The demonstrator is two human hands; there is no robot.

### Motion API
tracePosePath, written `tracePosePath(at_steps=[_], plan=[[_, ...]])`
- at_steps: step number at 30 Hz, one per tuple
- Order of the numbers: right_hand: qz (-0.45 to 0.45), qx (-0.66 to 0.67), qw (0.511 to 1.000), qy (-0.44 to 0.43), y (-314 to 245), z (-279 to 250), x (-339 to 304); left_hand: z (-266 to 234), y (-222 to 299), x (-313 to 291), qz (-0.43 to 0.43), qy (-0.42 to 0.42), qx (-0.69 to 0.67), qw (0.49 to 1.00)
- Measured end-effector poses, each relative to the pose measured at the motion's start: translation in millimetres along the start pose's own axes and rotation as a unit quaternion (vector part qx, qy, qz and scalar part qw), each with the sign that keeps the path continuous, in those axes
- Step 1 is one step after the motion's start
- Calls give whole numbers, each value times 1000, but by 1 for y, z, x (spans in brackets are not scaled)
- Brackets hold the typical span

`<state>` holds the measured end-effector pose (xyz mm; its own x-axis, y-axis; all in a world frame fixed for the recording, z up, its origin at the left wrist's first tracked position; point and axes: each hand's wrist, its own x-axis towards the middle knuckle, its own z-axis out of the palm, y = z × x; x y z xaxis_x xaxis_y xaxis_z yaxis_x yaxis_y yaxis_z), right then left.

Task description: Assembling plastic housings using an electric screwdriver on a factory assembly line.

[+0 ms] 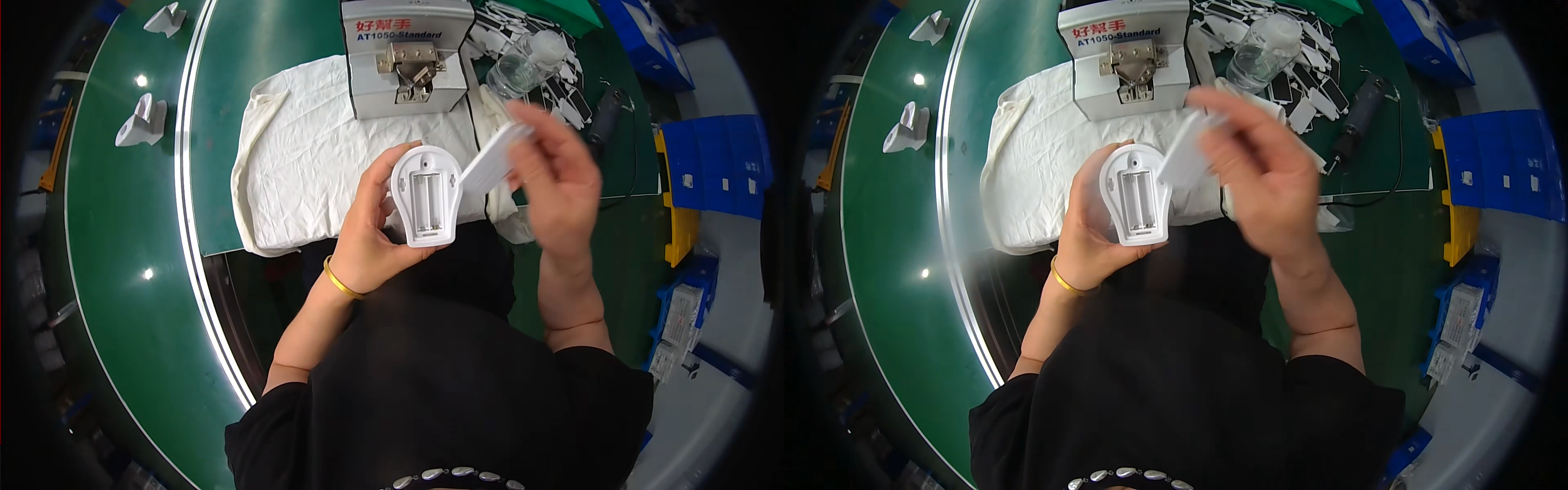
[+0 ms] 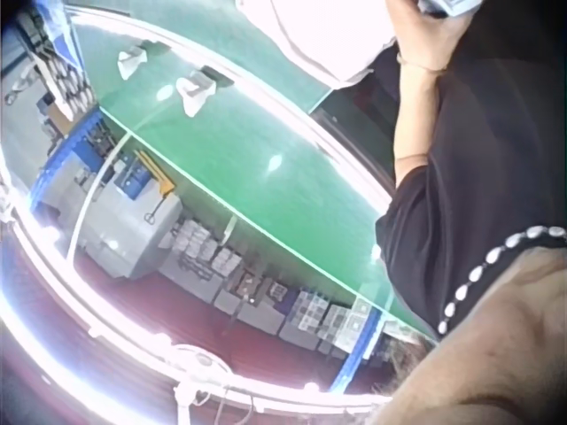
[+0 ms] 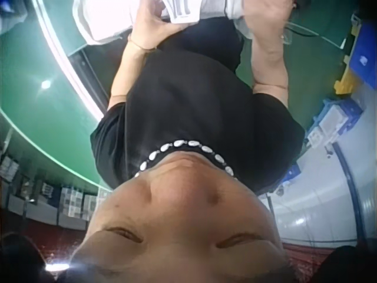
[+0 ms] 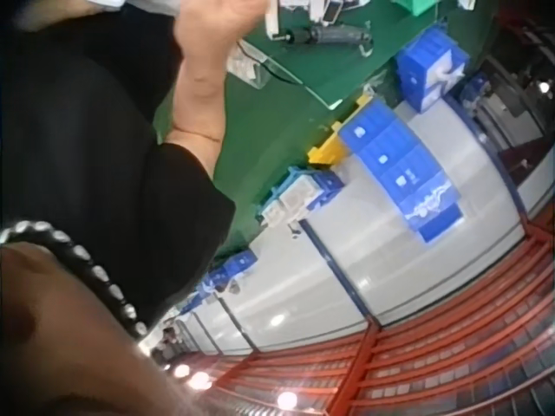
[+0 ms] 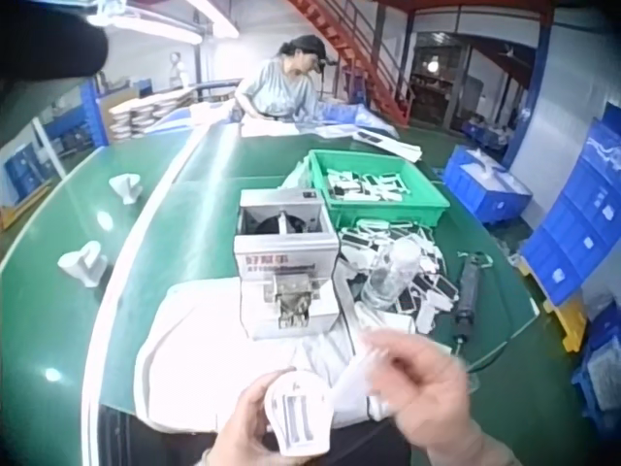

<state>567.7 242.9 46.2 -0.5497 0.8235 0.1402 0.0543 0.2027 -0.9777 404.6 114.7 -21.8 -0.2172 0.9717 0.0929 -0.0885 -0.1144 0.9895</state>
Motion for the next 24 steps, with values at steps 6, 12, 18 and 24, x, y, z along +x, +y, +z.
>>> tracePosePath(at_steps=[6,12,18,24], plan=[[67,49,991,-101,4,23,-9,-1,8,1,4,-13,32,999],[83,-27,985,-151,-6,18,-12,2,13,1,-5,-12,34,999],[31,-88,985,-143,9,13,-8,2,16,3,21,-9,68,997],[200,213,946,-142,10,17,-14,6,22,3,3,15,-73,997]])
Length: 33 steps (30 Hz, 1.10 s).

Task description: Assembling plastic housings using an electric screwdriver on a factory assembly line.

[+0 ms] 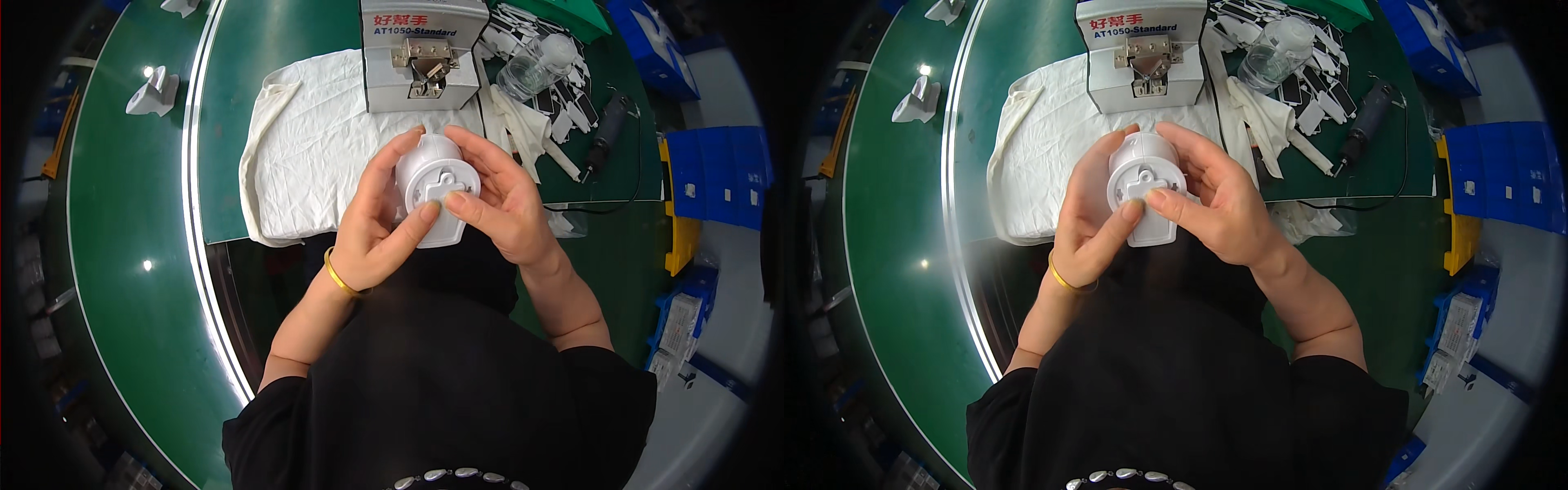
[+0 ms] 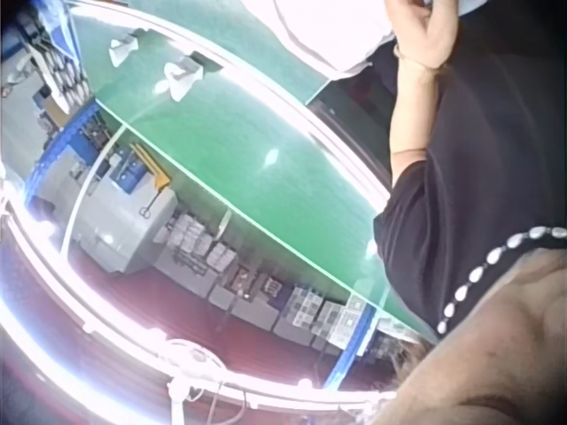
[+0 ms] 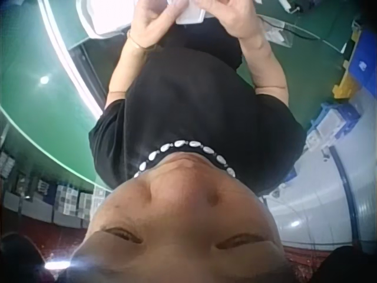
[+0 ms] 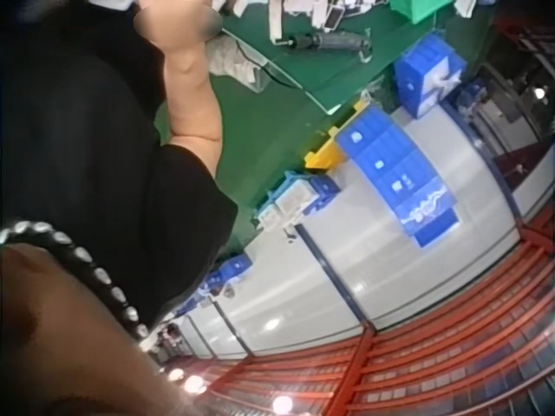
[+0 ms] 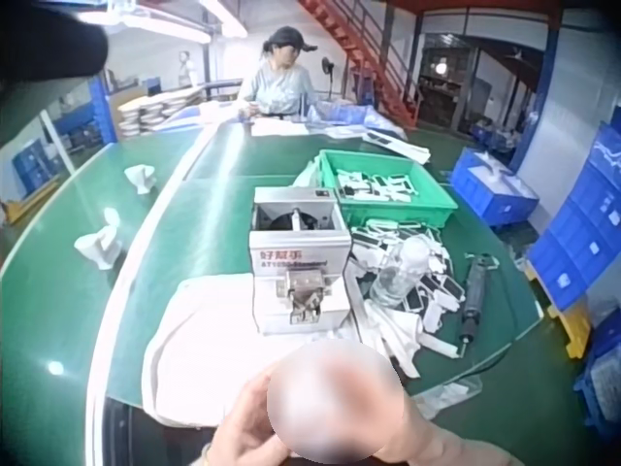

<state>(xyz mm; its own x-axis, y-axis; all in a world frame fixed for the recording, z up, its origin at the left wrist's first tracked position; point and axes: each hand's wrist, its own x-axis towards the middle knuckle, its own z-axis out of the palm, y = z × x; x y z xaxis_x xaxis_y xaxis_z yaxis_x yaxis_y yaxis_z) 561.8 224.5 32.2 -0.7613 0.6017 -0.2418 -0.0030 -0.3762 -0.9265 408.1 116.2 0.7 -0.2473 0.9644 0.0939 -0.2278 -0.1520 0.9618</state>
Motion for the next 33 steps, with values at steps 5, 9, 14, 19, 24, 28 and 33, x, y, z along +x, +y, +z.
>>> tracePosePath(at_steps=[5,9,14,19,24,28,33], plan=[[-27,-41,999,-15,1,-1,-1,5,9,-3,-19,8,-28,999],[25,-15,1000,1,3,-7,2,10,5,-1,-15,28,-24,999],[0,-29,999,43,-1,-40,5,0,-5,4,79,-99,234,964],[-69,-514,703,487,-29,-200,26,0,-8,0,23,-20,140,990],[140,-481,686,527,11,-289,25,3,-18,-2,63,-9,246,967],[95,-55,894,434,-1,-304,4,-3,-28,-1,71,6,261,963],[-208,211,941,166,-35,-207,11,-12,-31,-3,59,-15,294,954]])
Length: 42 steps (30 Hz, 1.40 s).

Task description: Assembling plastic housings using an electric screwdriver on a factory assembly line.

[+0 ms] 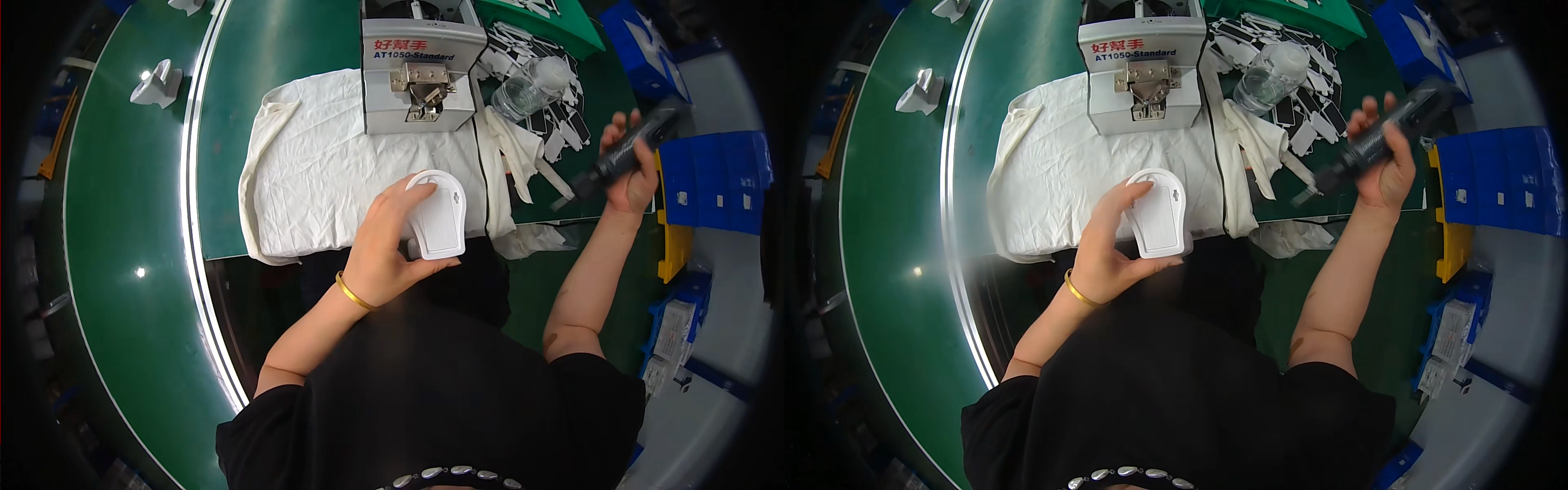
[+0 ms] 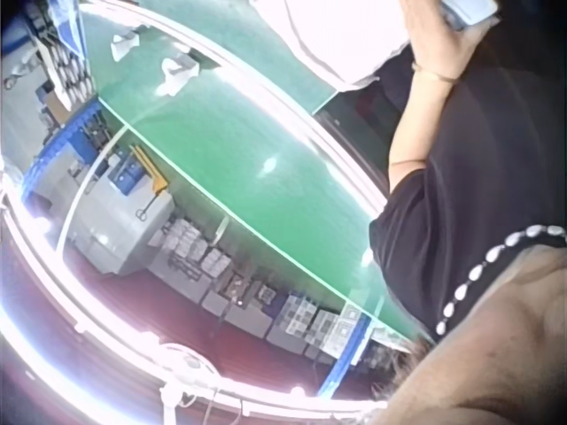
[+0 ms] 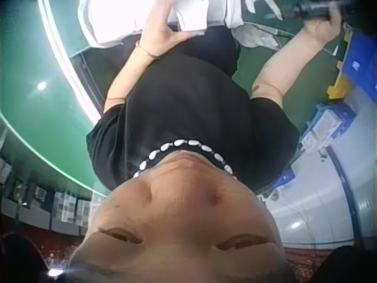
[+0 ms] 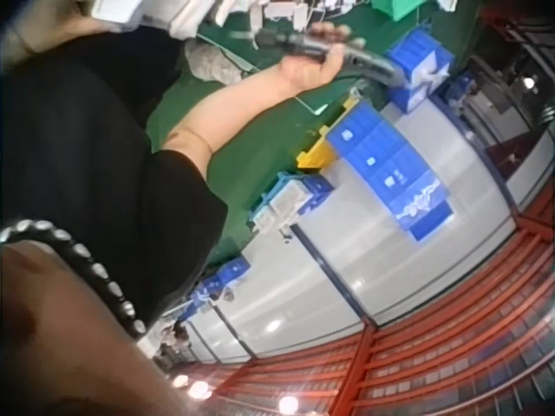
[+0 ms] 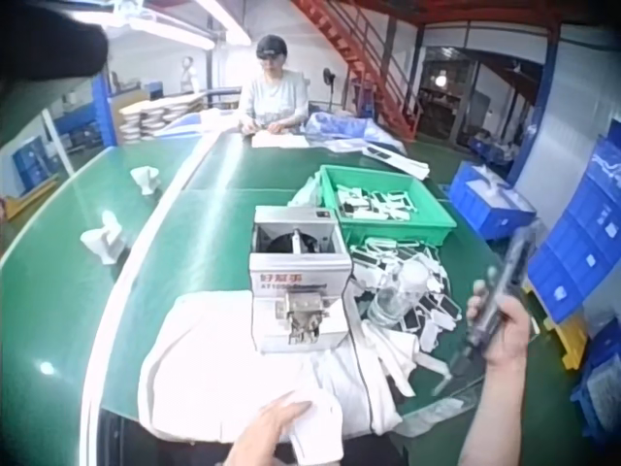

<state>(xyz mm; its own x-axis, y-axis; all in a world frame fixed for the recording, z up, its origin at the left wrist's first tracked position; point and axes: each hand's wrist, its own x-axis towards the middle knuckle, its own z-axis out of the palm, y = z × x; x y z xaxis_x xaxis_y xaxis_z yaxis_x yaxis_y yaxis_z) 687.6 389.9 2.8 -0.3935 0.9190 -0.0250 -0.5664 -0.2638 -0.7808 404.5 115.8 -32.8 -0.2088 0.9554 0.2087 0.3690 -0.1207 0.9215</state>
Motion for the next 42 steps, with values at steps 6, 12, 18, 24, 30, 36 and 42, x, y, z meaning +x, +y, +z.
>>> tracePosePath(at_steps=[6,12,18,24,30,36,42], plan=[[-105,-82,980,-145,55,142,26,7,-13,1,19,-40,71,996],[-168,-256,947,-92,87,224,31,13,-18,-6,56,-12,111,992],[-128,-354,873,-310,75,216,51,17,-24,-7,73,-2,121,990],[-167,-406,891,-117,92,250,45,17,-29,-7,87,4,125,988],[-108,-195,964,-145,103,253,50,14,-29,-7,99,9,122,988],[-124,-206,961,-139,99,231,19,18,-32,-9,101,33,121,987],[-166,-394,881,-202,78,216,-48,15,-36,-12,108,20,126,986]])
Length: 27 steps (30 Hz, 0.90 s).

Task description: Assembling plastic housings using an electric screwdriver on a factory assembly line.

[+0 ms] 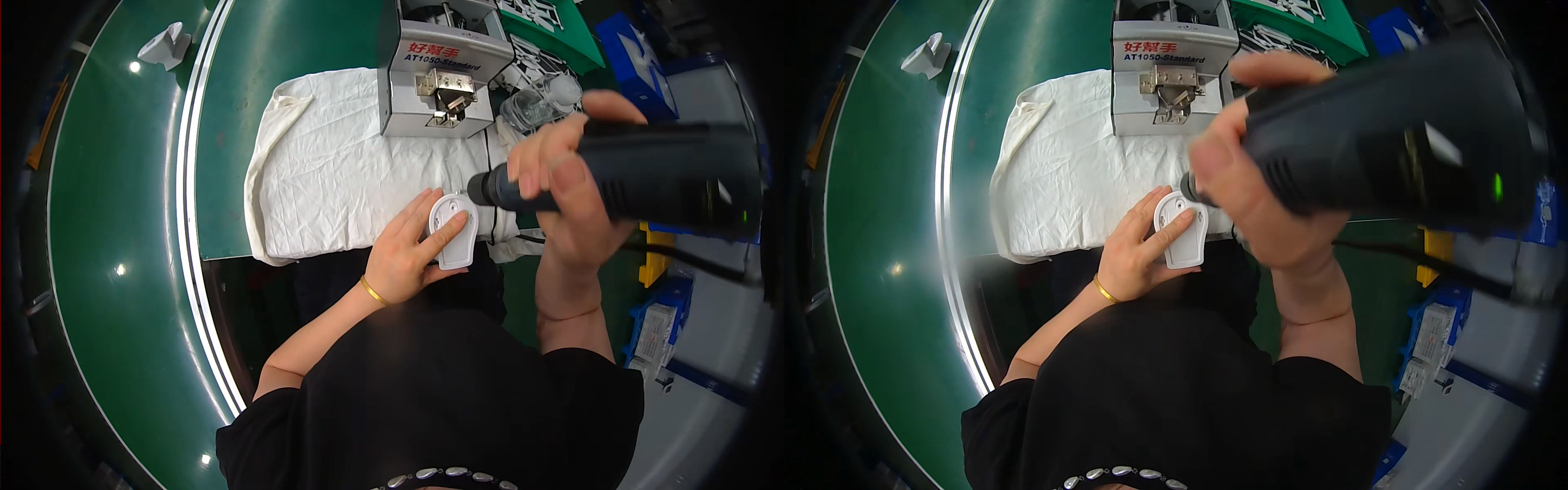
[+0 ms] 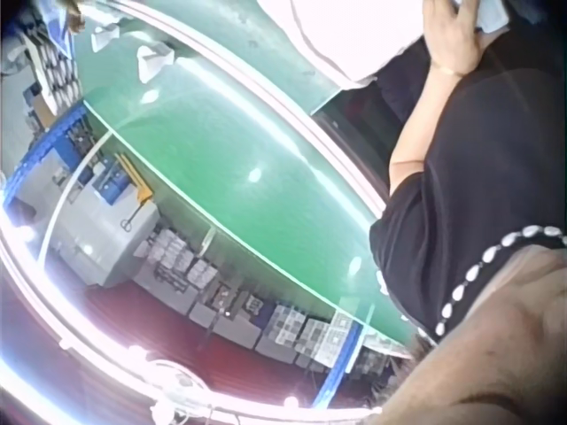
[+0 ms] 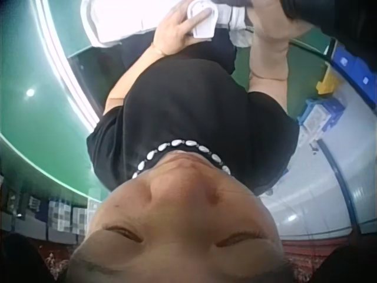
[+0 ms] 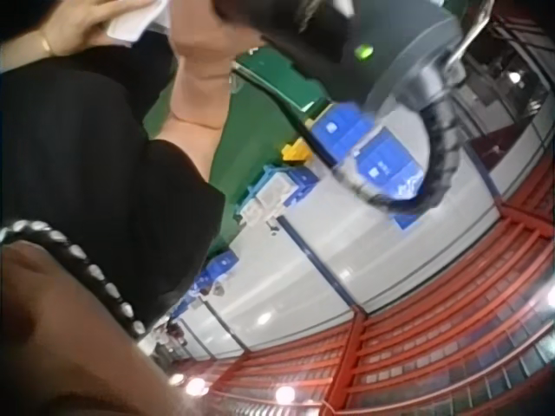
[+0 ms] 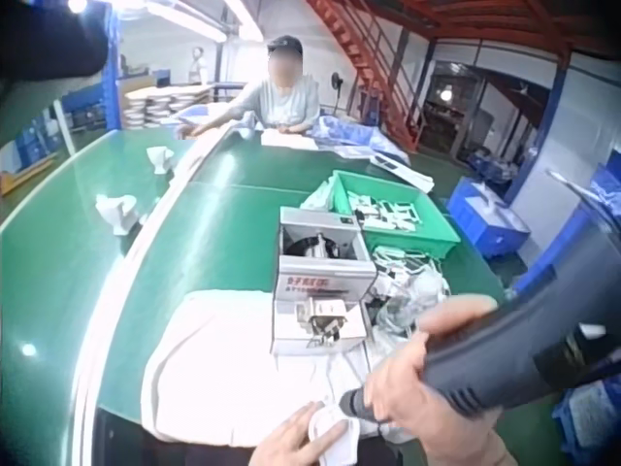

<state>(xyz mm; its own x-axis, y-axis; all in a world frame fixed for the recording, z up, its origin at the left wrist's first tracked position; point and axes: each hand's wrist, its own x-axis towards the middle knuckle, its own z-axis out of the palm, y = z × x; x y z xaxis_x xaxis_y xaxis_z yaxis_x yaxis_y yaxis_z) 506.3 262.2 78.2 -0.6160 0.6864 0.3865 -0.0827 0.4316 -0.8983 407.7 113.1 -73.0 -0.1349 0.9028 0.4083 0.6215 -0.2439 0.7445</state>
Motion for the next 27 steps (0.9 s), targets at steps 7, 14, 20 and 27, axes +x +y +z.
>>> tracePosePath(at_steps=[7,14,20,27], plan=[[-16,-3,999,-51,-7,2,-23,0,-4,-7,27,-7,2,1000],[-7,6,999,-45,-8,9,-28,1,-5,-9,26,1,-6,1000],[-14,11,999,-51,-7,13,-26,1,-6,-9,29,9,-8,1000],[-10,-31,999,-35,-2,12,-30,2,-9,-11,38,13,-7,999]])
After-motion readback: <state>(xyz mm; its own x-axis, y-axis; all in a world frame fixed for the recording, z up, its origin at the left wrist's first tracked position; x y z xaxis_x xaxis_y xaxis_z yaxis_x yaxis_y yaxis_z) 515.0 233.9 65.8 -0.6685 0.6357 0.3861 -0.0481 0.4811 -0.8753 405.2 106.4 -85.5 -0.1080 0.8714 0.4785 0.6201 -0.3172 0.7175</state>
